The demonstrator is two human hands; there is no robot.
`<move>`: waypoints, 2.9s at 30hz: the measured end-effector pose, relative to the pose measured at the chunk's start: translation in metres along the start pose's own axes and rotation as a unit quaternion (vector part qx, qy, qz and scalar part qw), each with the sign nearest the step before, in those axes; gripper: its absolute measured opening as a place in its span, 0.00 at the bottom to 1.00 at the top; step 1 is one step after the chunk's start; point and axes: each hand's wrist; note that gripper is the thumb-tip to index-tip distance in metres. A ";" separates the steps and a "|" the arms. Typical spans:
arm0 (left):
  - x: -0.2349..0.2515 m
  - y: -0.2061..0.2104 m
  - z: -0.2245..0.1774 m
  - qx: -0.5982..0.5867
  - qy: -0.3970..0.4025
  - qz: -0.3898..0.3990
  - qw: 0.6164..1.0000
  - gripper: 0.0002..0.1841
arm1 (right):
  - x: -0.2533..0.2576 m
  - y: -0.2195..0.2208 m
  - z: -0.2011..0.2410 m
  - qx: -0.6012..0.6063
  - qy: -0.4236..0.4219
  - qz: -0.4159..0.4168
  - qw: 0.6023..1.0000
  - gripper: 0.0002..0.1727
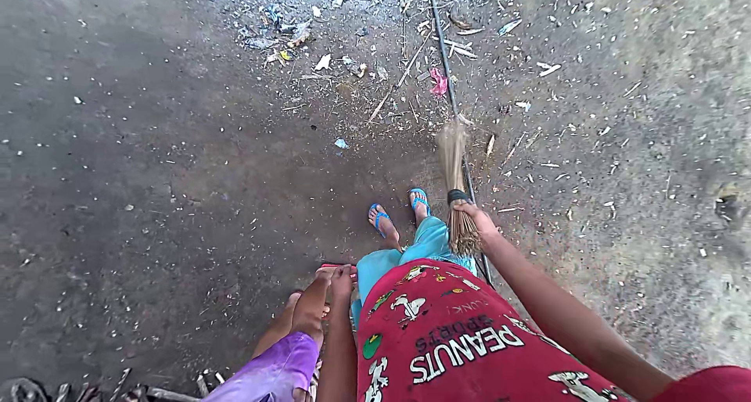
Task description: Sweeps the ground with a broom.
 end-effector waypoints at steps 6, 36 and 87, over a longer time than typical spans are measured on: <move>-0.004 0.012 0.004 0.068 0.001 0.013 0.998 0.19 | -0.022 0.067 -0.030 0.227 0.194 0.321 0.899 0.22; -0.016 0.017 0.003 0.052 0.000 0.007 0.999 0.20 | 0.008 0.088 -0.029 0.009 0.121 0.326 0.937 0.32; -0.075 0.207 -0.242 0.229 0.154 0.067 0.959 0.19 | 0.125 -0.179 0.106 0.021 0.052 -0.021 0.998 0.15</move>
Point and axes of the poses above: each hand's wrist, its own x-axis towards the middle knuckle, its own y-axis out of the palm, z = x × y, and after that the axes turned 15 degrees about -y, right-handed
